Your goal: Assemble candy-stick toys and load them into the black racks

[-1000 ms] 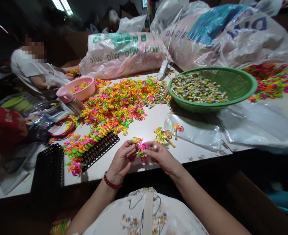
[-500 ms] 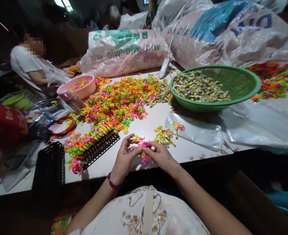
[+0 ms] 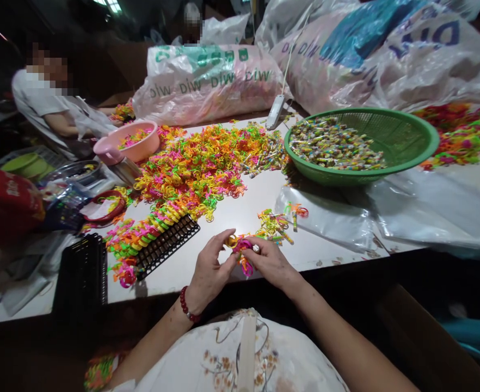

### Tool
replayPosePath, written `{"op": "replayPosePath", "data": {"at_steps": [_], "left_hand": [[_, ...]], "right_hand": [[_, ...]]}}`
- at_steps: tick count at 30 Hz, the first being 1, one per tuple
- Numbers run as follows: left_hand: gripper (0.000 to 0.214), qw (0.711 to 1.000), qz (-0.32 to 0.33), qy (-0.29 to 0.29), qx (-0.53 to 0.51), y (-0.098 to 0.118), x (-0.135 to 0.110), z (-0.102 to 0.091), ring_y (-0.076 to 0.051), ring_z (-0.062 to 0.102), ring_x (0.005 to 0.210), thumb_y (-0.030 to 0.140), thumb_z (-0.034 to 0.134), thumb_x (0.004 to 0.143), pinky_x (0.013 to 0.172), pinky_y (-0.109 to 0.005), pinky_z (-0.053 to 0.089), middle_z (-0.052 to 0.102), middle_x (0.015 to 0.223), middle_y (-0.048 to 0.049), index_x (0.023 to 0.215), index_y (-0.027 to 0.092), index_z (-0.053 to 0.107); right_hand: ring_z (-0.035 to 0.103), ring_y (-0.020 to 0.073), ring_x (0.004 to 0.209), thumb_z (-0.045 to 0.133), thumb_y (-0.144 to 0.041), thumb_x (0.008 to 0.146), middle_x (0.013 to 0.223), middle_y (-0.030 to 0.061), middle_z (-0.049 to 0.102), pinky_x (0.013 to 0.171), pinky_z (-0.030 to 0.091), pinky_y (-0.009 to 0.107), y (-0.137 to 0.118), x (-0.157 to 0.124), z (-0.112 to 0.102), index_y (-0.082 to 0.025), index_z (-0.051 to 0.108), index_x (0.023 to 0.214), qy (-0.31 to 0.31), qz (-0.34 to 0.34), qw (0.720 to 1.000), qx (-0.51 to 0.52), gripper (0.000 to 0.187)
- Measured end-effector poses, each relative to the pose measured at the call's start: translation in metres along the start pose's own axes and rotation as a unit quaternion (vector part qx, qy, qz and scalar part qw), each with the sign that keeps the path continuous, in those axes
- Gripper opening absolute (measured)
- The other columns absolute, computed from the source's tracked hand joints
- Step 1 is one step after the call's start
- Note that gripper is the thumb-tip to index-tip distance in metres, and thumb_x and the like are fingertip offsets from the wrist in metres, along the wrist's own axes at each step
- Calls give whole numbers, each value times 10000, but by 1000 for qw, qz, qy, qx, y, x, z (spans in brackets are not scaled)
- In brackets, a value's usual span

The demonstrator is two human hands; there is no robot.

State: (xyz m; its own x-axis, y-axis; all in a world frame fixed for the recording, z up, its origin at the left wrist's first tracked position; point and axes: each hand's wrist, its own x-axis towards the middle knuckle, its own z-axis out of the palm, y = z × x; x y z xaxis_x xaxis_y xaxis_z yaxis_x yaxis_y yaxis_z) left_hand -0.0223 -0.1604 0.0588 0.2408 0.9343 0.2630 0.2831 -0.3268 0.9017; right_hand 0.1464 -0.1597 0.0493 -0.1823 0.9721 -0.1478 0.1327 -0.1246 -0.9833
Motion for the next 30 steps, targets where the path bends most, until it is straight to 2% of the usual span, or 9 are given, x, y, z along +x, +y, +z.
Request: {"op": "replayPosePath", "data": {"at_steps": [3,5,8,12,14,17,20,25,30], "left_hand": [[441,996,7,-61,-57,3,0,-1,-205,571,953,170,614,815,909,-345,465,630,1093,-88,1249,244,587],[409,987,-39,-64,-139,3,2,-1,-184,588,918,235,587,858,864,-319,488,622,1066,-87,1266,228,558],[329,964,-123,12,-234,-1,7,-1,-142,601,856,305,562,890,766,-262,511,599,1061,-69,1206,216,578],[234,967,-135,75,-203,-6,12,-3,-156,581,967,314,701,788,770,-212,488,609,1079,-68,985,188,698],[266,958,-173,39,-226,-5,11,-4,-172,593,991,365,660,822,787,-231,490,648,1069,-79,1011,183,706],[345,932,-217,-31,-288,-1,7,-4,-176,619,982,388,611,860,836,-272,495,677,1121,-83,1137,191,669],[369,933,-202,-26,-298,-2,5,-3,-172,624,992,314,668,821,886,-279,482,683,1144,-75,1170,195,651],[248,949,-190,25,-248,-11,6,2,-146,637,841,277,668,809,782,-250,501,709,973,-55,1035,176,688],[190,976,-131,69,-163,-13,4,6,-164,634,840,248,668,804,794,-274,498,698,942,-47,986,201,697]], "right_hand": [[554,145,700,624,-318,780,800,11,640,607,429,246,-2,1,-1,-178,693,915,6,-3,1000,3,206],[532,124,636,664,-326,749,739,-10,603,566,416,235,-2,3,-3,-183,666,884,22,14,999,35,196],[449,86,520,737,-404,705,644,-47,526,490,360,217,0,6,-6,-188,612,844,7,46,990,136,286],[407,70,490,825,-459,605,625,-42,525,459,301,211,5,10,-4,-181,598,819,-60,63,965,246,418],[410,71,486,845,-482,563,625,-33,539,443,274,207,7,14,0,-180,604,823,-66,72,956,276,466],[408,67,474,851,-436,567,613,-39,549,432,265,203,6,21,7,-187,616,844,-25,94,951,292,440],[405,58,473,843,-374,576,608,-47,543,435,276,197,6,25,11,-175,609,807,5,107,949,297,385],[312,48,414,799,-378,641,483,-92,386,412,221,200,11,21,10,-183,526,706,2,99,954,284,342],[388,68,488,795,-356,657,635,-49,526,474,350,222,8,8,4,-191,609,919,28,59,964,257,362]]}}
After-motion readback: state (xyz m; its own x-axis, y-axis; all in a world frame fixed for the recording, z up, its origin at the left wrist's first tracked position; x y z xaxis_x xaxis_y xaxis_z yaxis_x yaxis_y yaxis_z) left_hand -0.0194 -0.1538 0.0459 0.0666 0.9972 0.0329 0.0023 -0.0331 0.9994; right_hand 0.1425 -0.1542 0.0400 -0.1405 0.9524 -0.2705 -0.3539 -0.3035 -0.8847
